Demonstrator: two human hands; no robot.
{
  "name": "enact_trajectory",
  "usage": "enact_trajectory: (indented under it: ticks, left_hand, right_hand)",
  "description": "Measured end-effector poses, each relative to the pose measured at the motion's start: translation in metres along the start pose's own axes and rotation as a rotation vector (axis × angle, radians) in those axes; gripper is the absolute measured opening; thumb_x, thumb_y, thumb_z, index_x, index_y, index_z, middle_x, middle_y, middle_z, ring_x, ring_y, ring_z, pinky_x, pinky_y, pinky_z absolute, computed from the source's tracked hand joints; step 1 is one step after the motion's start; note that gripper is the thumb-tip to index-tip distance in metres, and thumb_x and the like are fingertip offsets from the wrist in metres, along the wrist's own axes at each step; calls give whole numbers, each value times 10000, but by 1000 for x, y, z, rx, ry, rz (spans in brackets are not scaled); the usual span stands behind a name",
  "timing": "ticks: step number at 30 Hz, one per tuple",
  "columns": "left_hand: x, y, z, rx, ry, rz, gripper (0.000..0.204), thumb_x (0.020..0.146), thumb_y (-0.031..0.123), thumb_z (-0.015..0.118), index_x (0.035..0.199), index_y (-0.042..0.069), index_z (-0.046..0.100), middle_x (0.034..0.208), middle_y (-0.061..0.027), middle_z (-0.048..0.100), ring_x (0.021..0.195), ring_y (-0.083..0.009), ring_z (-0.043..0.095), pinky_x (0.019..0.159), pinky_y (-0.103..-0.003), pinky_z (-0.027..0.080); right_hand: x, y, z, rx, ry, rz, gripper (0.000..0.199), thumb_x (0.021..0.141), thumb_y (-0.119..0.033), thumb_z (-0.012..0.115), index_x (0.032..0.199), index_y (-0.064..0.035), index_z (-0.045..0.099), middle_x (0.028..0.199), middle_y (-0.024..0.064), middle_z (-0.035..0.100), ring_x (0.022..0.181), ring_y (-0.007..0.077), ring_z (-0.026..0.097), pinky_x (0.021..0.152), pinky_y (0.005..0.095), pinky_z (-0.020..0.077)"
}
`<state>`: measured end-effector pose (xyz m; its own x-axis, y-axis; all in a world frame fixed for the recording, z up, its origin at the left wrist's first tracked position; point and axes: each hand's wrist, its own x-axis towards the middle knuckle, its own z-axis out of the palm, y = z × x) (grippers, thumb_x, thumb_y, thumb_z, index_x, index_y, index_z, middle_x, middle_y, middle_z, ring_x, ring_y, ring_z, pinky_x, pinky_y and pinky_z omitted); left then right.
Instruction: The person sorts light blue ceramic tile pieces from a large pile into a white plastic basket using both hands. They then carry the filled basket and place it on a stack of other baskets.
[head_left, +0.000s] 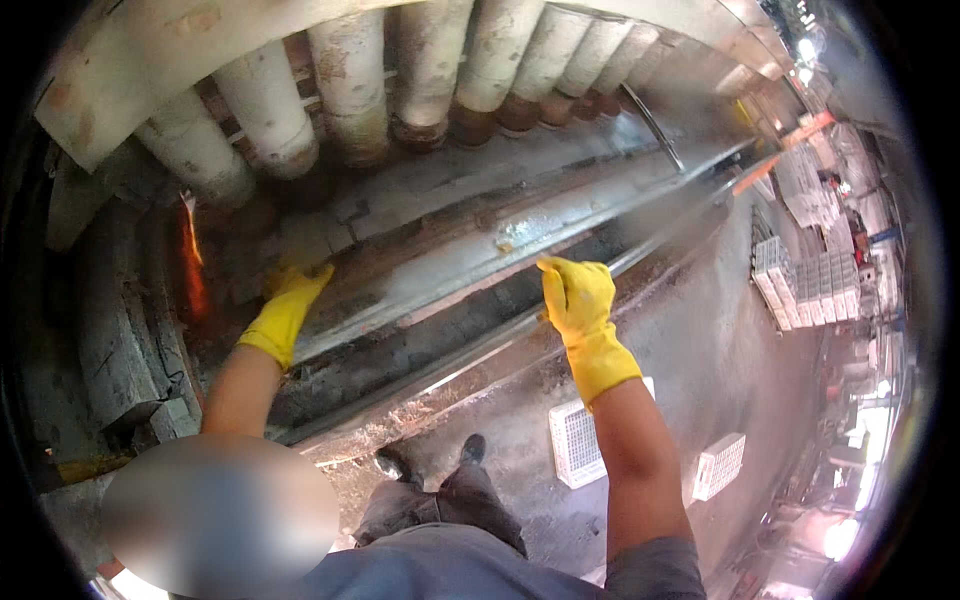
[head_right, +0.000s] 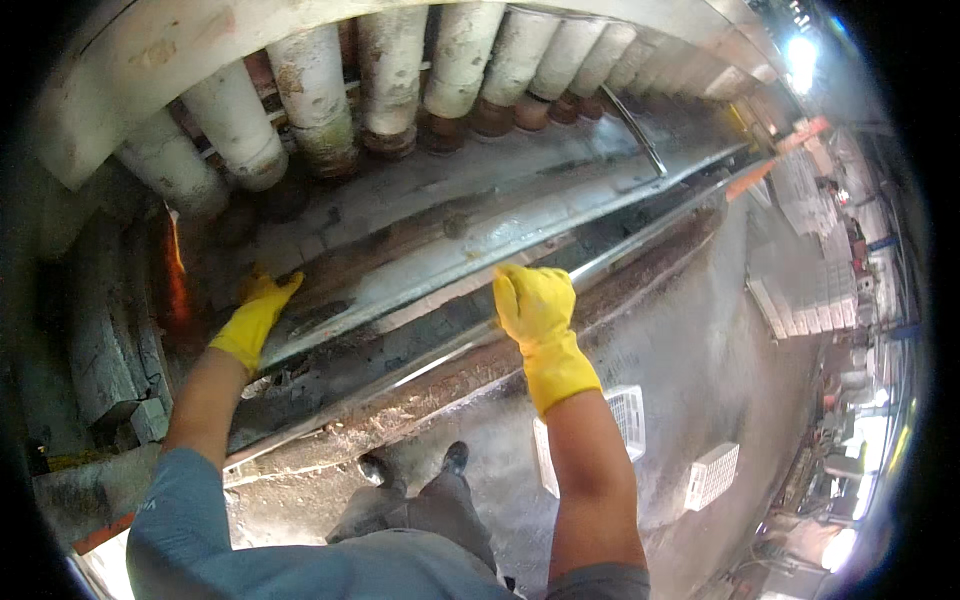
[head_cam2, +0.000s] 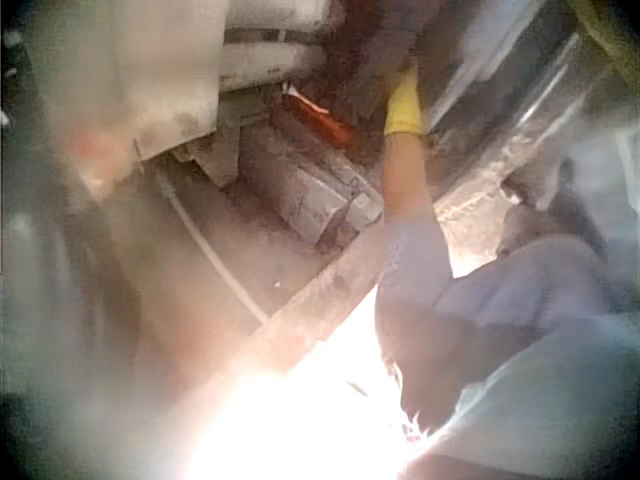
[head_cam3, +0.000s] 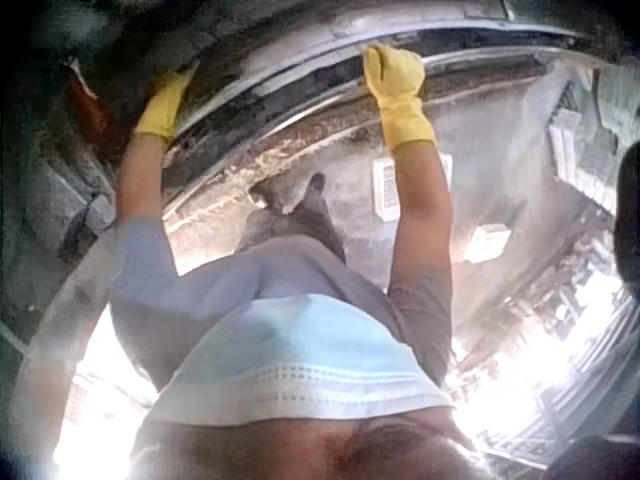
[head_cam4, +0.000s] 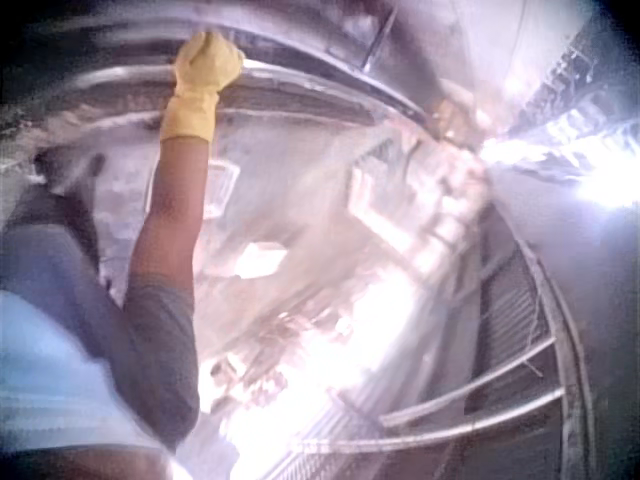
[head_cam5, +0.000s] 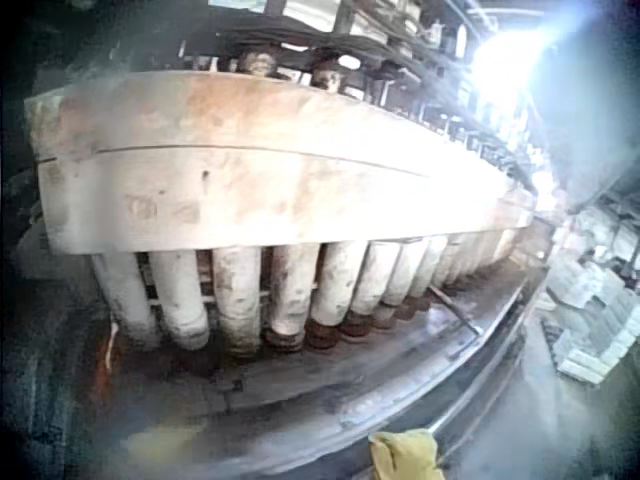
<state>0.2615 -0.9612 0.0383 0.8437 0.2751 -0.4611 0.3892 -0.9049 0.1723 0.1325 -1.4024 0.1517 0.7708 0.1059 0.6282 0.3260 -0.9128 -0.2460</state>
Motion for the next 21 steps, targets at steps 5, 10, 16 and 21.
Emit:
enact_trajectory:
  ticks: [5, 10, 16, 21]
  left_hand:
    - [-22, -34, -16, -139, -190, 251, 986, 976, 699, 662, 1676, 42, 433, 1727, -254, 409, 1605, -395, 392, 1321, -463, 311]
    - [-163, 11, -71, -614, -587, 588, 792, 986, 365, 839, 1598, -20, 518, 1631, -226, 543, 1508, -314, 526, 1265, -433, 398]
    - [-250, 50, -60, 33, -414, 529, 673, 819, 368, 944, 1311, -43, 738, 1209, -239, 786, 1177, -301, 735, 1031, -414, 532]
    - [-237, 27, -43, -84, -230, 577, 621, 771, 351, 920, 1253, -14, 783, 1195, -264, 787, 1156, -419, 740, 1012, -443, 556]
  right_hand:
    - [5, -2, 1, 5, -15, -11, 226, 987, -284, 661, 887, -135, 798, 731, 85, 740, 657, 342, 691, 696, 485, 525]
    - [-2, 7, 2, 4, -27, 64, 249, 984, -344, 675, 913, -155, 821, 777, 109, 776, 733, 329, 748, 758, 482, 563]
    - [5, -2, -1, 57, -125, 64, 302, 1012, -357, 660, 805, -151, 734, 734, 116, 746, 717, 342, 740, 715, 497, 527]
    - [4, -2, 5, 202, -67, -27, 235, 990, -305, 708, 821, -142, 710, 686, 97, 710, 647, 354, 697, 685, 501, 501]
